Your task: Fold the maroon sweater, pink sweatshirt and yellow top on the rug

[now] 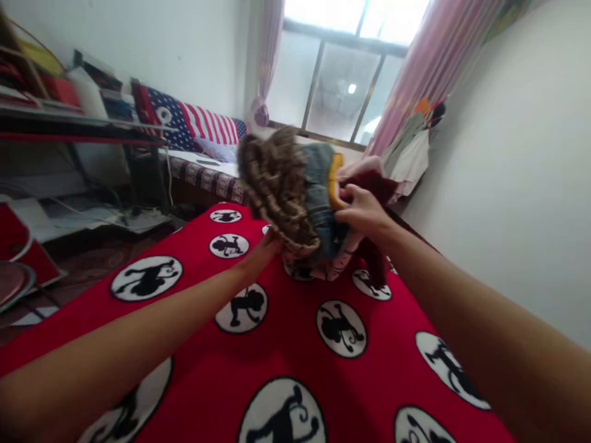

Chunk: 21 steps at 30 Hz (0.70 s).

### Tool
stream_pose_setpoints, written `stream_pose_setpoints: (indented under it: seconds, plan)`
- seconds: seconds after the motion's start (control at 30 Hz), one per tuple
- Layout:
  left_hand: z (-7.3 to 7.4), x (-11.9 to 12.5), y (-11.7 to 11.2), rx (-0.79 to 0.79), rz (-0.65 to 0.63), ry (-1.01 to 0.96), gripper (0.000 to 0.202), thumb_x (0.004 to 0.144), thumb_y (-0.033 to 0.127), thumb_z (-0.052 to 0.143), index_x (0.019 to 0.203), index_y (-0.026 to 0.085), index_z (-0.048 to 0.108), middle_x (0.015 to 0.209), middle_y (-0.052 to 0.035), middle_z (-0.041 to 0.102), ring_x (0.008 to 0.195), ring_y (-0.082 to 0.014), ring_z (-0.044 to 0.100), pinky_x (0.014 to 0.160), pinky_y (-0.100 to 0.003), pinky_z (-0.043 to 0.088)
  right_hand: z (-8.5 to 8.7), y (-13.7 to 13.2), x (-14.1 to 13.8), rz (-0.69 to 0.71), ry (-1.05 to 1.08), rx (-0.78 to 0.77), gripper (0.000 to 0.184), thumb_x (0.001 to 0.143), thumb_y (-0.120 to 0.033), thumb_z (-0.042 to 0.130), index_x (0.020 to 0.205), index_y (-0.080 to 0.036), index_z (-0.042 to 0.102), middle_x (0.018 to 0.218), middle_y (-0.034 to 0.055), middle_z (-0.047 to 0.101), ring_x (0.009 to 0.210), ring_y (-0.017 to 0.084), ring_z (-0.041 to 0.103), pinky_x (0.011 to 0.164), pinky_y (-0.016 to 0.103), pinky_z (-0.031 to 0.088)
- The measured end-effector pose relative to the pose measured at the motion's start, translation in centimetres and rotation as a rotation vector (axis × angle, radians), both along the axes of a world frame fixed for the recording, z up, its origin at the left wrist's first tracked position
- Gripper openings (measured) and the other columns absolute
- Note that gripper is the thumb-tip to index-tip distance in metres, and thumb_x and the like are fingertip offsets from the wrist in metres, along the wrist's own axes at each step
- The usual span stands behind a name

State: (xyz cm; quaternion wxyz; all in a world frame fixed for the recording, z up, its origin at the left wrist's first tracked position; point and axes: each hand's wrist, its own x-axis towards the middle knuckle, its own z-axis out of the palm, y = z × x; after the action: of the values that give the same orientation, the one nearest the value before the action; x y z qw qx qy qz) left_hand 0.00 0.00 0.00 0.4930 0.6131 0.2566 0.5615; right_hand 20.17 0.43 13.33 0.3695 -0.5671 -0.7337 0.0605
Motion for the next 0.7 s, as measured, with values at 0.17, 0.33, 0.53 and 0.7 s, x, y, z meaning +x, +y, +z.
stream_pose_setpoints:
  seconds: [0.17,0.33,0.53,0.7]
  plan:
    - [-3.1,-10.0,-7.9,-0.110,0.095,0.739,0.039,0.073,0.034,0.057,0.105,0.015,0.069,0.109,-0.0103,0.071,0.111,-0.0297,0.060,0.102,-0.044,0.043,-4.6,0.5,-14.2,0.265,-0.588,-0.049,0.040,0.062,-0.030,0.064,0.102,-0.026,0.063,0.090,0.0011,0.068,0.082,0.022,0.061,0.064,0.027,0.040]
    - [2.5,-13.5,-13.9,0.028,0.043,1.008,0.027,0.083,0.032,0.055,0.094,0.019,0.075,0.088,-0.0031,0.075,0.080,-0.0200,0.068,0.077,-0.027,0.052,-8.7,-0.8,-18.5,0.365,-0.721,0.121,0.033,0.068,-0.027,0.059,0.101,-0.024,0.061,0.093,0.0061,0.068,0.095,0.026,0.060,0.069,0.031,0.043]
    - [5.3,-12.5,-4.4,0.481,0.489,0.846,0.055,0.091,0.048,0.047,0.140,0.023,0.050,0.148,-0.0085,0.046,0.138,-0.0277,0.039,0.114,-0.046,0.029,-10.2,-4.1,-16.8,0.327,-0.583,0.150,0.060,0.071,-0.024,0.058,0.130,-0.019,0.047,0.140,0.0121,0.051,0.124,0.029,0.045,0.086,0.042,0.048]
    - [0.1,-12.4,1.7,0.290,0.699,1.046,0.053,0.091,0.053,0.048,0.136,0.024,0.052,0.155,-0.0113,0.033,0.145,-0.0336,0.023,0.113,-0.060,0.022,-12.0,-9.7,-13.3,0.415,-0.191,0.235,0.042,0.080,-0.029,0.060,0.122,-0.024,0.055,0.142,0.0075,0.050,0.129,0.023,0.045,0.101,0.040,0.045]
